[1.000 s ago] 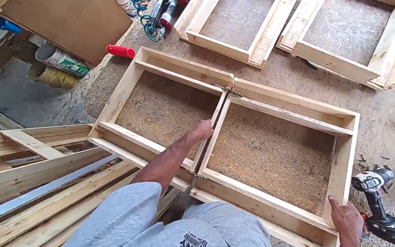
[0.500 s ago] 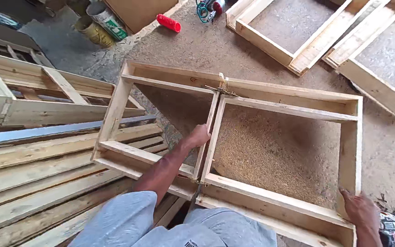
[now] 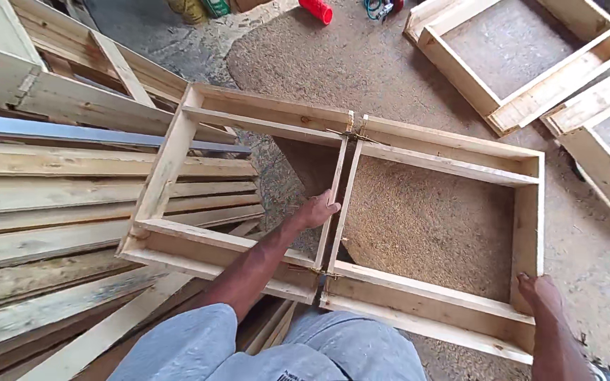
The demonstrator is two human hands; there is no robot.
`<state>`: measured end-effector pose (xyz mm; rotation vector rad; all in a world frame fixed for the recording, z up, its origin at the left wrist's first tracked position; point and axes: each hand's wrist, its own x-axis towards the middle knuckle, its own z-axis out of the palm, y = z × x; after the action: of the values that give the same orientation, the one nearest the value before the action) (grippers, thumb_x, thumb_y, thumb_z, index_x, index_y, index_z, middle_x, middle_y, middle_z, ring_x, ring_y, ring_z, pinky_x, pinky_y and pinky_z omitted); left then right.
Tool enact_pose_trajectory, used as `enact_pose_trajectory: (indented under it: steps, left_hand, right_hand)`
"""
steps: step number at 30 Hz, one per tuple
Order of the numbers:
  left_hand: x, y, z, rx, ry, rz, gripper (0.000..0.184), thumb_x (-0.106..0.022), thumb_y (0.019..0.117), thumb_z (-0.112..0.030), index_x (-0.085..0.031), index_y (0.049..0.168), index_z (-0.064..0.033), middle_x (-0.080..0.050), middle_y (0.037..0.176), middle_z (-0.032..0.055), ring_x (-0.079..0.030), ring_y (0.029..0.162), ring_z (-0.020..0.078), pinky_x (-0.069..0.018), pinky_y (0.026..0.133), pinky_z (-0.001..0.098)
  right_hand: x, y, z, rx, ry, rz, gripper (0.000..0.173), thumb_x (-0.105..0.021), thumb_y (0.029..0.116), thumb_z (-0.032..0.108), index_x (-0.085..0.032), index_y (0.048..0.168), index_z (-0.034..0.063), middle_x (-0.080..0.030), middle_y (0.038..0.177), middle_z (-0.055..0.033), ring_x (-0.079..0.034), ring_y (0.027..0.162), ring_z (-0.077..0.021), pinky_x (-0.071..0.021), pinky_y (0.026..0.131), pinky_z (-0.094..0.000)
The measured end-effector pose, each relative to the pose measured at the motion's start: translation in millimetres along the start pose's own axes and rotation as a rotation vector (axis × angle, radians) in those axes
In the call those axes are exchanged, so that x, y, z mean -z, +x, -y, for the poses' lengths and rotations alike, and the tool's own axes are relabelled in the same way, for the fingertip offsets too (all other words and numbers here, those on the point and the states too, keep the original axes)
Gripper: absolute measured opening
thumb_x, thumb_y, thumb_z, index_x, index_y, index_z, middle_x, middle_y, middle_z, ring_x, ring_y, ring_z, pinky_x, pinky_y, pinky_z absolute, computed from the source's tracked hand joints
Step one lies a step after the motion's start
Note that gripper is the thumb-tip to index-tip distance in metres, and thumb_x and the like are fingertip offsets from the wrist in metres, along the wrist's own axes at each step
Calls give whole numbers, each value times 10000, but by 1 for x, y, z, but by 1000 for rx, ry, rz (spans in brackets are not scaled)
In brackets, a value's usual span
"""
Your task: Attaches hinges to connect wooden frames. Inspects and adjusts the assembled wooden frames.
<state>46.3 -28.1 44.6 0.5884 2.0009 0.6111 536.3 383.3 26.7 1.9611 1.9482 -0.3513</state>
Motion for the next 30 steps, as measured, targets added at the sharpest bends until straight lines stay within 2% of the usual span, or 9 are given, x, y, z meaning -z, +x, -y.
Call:
enact_pose_trajectory:
  steps: [3, 5, 8, 13, 17, 20, 23, 27, 30]
  left_hand:
    - [-8, -1, 13, -61, -141, -54, 764, -526, 1042, -506, -303, 1614, -52, -560, 1481, 198, -568, 1361, 261, -433, 1169, 492]
    - [-10, -3, 15, -105, -213, -66, 722, -482, 1061, -503, -325, 1612, -62, -502, 1553, 165, -505, 1426, 208, -391, 1210, 441]
    - [-6, -5, 14, -120, -316, -46, 635, -438, 1086, -466, -401, 1581, -70, -492, 1567, 138, -505, 1424, 186, -422, 1193, 428]
    - [78, -44, 53, -90, -223, -405, 392, -591, 1040, -292, -652, 1357, -69, -701, 1308, 86, -692, 1161, 147, -555, 1046, 370]
    - [240, -89, 196, 203, 160, -951, 567, -591, 1021, -402, -557, 1436, -17, -554, 1473, 231, -541, 1371, 339, -408, 1164, 509]
    - [325, -120, 317, 473, 205, -889, 887, -672, 932, -559, -407, 1520, 51, -381, 1555, 349, -344, 1480, 488, -272, 1217, 629]
    - [334, -131, 386, 526, -80, -608, 733, -505, 1026, -602, -514, 1452, -6, -573, 1373, 320, -571, 1272, 449, -433, 1047, 672]
    - [301, -134, 398, 398, -403, -559, 657, -463, 1037, -571, -542, 1406, -33, -664, 1281, 148, -663, 1131, 197, -516, 1021, 452]
    - [290, -149, 413, 324, -537, -541, 713, -368, 1036, -625, -538, 1401, -36, -739, 1181, 131, -748, 1010, 252, -617, 892, 467]
  right_hand:
    - [11, -58, 74, 151, 41, -262, 861, -642, 955, 436, -309, 1545, -95, -332, 1566, -377, -371, 1452, -511, -340, 1153, -654]
    - [8, -123, 158, 410, 212, -170, 750, -604, 987, 473, -435, 1502, -46, -454, 1511, -317, -467, 1399, -457, -398, 1130, -619]
    - [-25, -218, 298, 652, 356, 315, 830, -545, 968, 647, -454, 1521, 35, -596, 1420, -201, -615, 1270, -335, -494, 1073, -551]
    - [-69, -294, 451, 441, 280, 384, 1078, -651, 761, 830, -450, 1389, -22, -672, 1189, -201, -700, 1063, -334, -583, 860, -535]
    - [-70, -295, 475, 304, 195, 300, 842, -749, 815, 549, -433, 1392, 23, -688, 1143, -167, -715, 1014, -314, -593, 811, -516]
    - [-69, -300, 480, 274, 182, 312, 701, -729, 854, 417, -448, 1379, 48, -697, 1120, -154, -716, 1014, -309, -589, 819, -514]
    - [-70, -304, 480, 294, 169, 317, 644, -704, 895, 380, -468, 1383, 32, -690, 1147, -175, -702, 1058, -332, -575, 863, -540]
    - [-68, -308, 478, 306, 184, 293, 616, -720, 879, 378, -510, 1337, 24, -694, 1101, -173, -702, 1037, -331, -572, 860, -543]
    - [-64, -319, 478, 325, 184, 280, 608, -744, 857, 372, -524, 1311, 32, -691, 1070, -169, -703, 1001, -330, -580, 835, -544]
